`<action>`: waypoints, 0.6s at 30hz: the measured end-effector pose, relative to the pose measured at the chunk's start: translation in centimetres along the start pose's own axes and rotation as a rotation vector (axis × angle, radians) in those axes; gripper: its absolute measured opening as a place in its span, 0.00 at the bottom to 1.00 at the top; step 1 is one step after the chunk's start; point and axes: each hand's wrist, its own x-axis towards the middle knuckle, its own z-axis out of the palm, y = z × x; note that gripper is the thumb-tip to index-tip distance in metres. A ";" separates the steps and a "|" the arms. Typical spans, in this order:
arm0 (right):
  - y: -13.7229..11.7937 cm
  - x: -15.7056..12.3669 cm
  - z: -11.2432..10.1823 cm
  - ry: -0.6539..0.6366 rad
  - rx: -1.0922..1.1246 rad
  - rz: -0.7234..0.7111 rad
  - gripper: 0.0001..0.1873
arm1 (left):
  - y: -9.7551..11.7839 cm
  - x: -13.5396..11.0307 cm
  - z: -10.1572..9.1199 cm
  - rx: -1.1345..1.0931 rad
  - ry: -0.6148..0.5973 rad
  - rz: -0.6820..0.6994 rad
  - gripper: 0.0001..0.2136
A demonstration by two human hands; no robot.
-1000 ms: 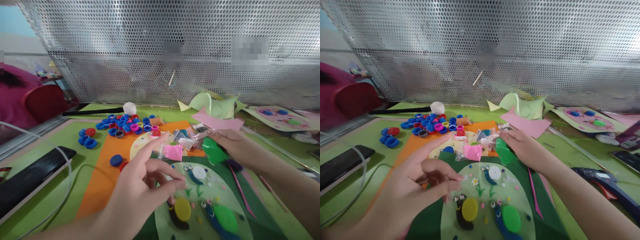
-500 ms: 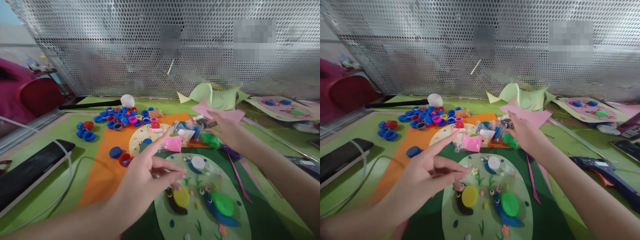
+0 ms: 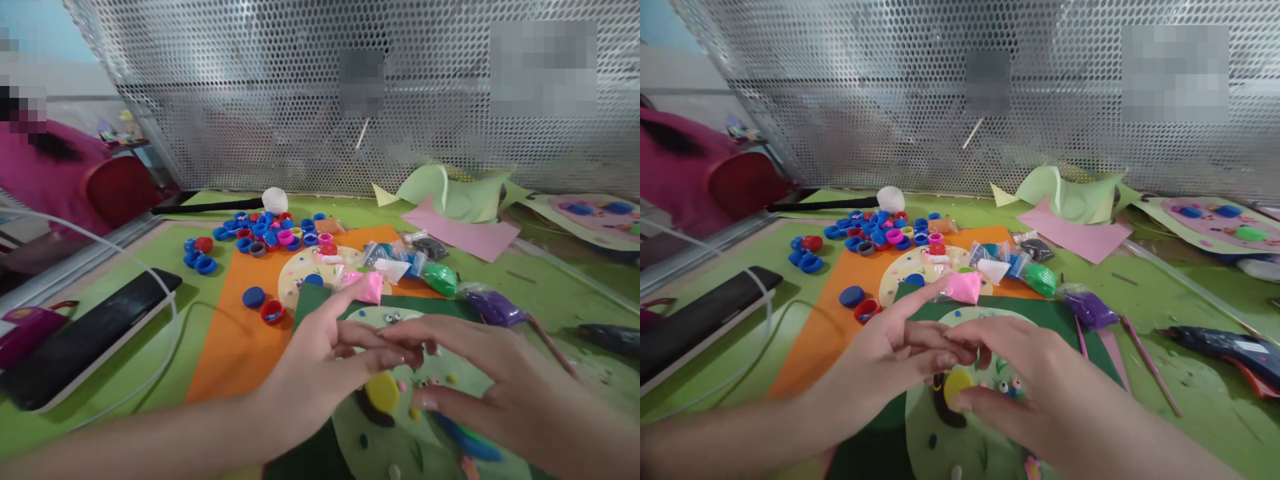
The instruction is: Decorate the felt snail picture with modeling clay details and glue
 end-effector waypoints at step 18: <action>1.2 -1.2 2.0 0.207 0.203 -0.094 0.18 | -0.2 -0.2 0.4 0.065 0.005 -0.064 0.35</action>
